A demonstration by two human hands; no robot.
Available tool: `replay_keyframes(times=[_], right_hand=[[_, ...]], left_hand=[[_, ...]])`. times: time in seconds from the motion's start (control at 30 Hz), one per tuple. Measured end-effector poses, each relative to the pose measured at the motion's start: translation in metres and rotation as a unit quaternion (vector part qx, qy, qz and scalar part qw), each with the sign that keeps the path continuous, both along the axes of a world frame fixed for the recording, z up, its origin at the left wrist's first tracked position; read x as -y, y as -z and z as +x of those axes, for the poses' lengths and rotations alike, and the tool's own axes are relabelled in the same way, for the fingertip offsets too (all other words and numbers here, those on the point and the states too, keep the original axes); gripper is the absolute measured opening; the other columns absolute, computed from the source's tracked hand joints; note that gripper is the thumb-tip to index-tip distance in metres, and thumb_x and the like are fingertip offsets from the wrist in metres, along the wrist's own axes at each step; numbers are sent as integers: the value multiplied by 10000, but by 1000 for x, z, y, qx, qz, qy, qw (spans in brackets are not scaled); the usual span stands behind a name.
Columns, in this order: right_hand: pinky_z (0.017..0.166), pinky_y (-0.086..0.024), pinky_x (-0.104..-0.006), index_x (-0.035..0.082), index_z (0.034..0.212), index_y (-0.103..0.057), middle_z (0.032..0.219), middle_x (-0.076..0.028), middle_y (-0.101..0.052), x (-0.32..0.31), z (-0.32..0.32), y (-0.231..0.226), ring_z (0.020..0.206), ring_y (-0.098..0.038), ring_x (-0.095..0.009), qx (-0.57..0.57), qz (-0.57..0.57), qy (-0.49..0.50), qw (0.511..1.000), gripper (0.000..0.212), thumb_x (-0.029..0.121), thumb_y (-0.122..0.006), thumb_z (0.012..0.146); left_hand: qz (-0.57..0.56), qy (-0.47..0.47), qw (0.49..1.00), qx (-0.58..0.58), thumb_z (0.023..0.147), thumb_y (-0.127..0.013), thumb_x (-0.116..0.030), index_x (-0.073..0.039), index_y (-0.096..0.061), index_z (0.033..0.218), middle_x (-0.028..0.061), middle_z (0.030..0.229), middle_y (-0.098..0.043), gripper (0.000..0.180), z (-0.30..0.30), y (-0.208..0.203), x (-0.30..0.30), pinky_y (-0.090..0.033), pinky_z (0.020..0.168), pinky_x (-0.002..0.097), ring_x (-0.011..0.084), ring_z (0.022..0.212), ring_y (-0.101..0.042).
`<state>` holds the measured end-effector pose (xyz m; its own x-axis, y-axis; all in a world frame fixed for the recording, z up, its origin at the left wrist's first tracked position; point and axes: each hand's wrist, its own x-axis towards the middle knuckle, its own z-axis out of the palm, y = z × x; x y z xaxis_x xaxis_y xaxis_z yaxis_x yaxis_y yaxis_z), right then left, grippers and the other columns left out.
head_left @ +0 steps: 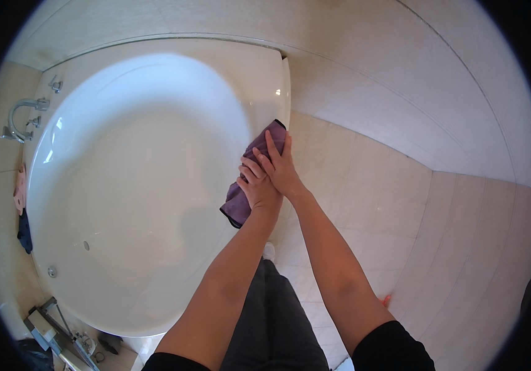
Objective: The person wipes the glass shower door and frame with a purple cloth, then moves to the sink and bathtub, wiping their surfaces. The person uses a cloth to clean the fixtures and surfaces in the bathroom.
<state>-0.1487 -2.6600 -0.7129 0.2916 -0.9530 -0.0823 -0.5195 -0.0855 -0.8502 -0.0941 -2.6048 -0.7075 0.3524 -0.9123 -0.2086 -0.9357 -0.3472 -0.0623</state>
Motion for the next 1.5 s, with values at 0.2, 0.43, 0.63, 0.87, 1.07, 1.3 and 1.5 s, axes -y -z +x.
replay_keyframes(times=[0.2, 0.43, 0.63, 0.87, 1.07, 1.3, 1.5], right_hand=[[1193, -216, -501, 156, 1552, -324, 1578, -356, -52, 35, 17, -14, 1472, -119, -518, -6, 29, -23, 999, 653, 337, -582, 980], [1187, -225, -522, 165, 1552, -324, 1574, -358, -92, 75, 31, -1, 1465, -125, -534, 11, -14, -38, 999, 655, 311, -596, 974], [1185, -225, -536, 190, 1543, -350, 1574, -358, -102, 128, 26, 2, 1460, -133, -538, -19, -30, -44, 998, 636, 325, -594, 972], [1173, -232, -559, 210, 1540, -352, 1566, -359, -134, 206, 19, -6, 1445, -159, -544, -21, -36, -89, 995, 636, 385, -578, 972], [1190, -213, -519, 187, 1557, -318, 1571, -370, -80, 219, 27, -8, 1451, -151, -544, -35, -83, -128, 988, 614, 319, -535, 997], [1170, -238, -557, 228, 1537, -362, 1546, -372, -183, 230, 22, 9, 1421, -206, -551, 19, -108, -117, 987, 609, 346, -561, 974], [1184, -230, -521, 177, 1545, -333, 1550, -349, -188, 215, 31, -2, 1438, -192, -529, -41, -68, -92, 993, 592, 327, -518, 1003]], left_hand=[[-67, -17, 997, 28, 913, -571, -459, -8, -216, 1538, 327, 1518, -185, 849, 15, 1, 30, -379, 1014, 546, 447, 1333, -347], [-109, -35, 992, 42, 948, -536, -426, -33, -198, 1557, 352, 1511, -159, 800, 25, 6, 71, -400, 990, 600, 525, 1345, -309], [-86, -60, 992, 70, 937, -527, -411, -33, -260, 1541, 321, 1531, -187, 761, 13, 0, 122, -324, 1027, 671, 533, 1373, -263], [-75, -87, 991, 63, 921, -523, -399, -35, -273, 1535, 301, 1530, -242, 756, 3, -8, 196, -201, 1096, 707, 494, 1403, -249], [-19, -110, 992, 51, 914, -518, -488, -18, -87, 1574, 303, 1579, -127, 917, 10, -15, 206, -100, 1123, 706, 497, 1466, -115], [-51, -117, 990, 62, 919, -509, -484, -31, -99, 1572, 297, 1577, -143, 894, 3, -13, 214, -117, 1124, 700, 493, 1451, -154], [-26, -102, 994, 23, 911, -527, -480, -52, -77, 1582, 257, 1597, -133, 914, 13, -25, 205, -100, 1161, 647, 450, 1470, -147]])
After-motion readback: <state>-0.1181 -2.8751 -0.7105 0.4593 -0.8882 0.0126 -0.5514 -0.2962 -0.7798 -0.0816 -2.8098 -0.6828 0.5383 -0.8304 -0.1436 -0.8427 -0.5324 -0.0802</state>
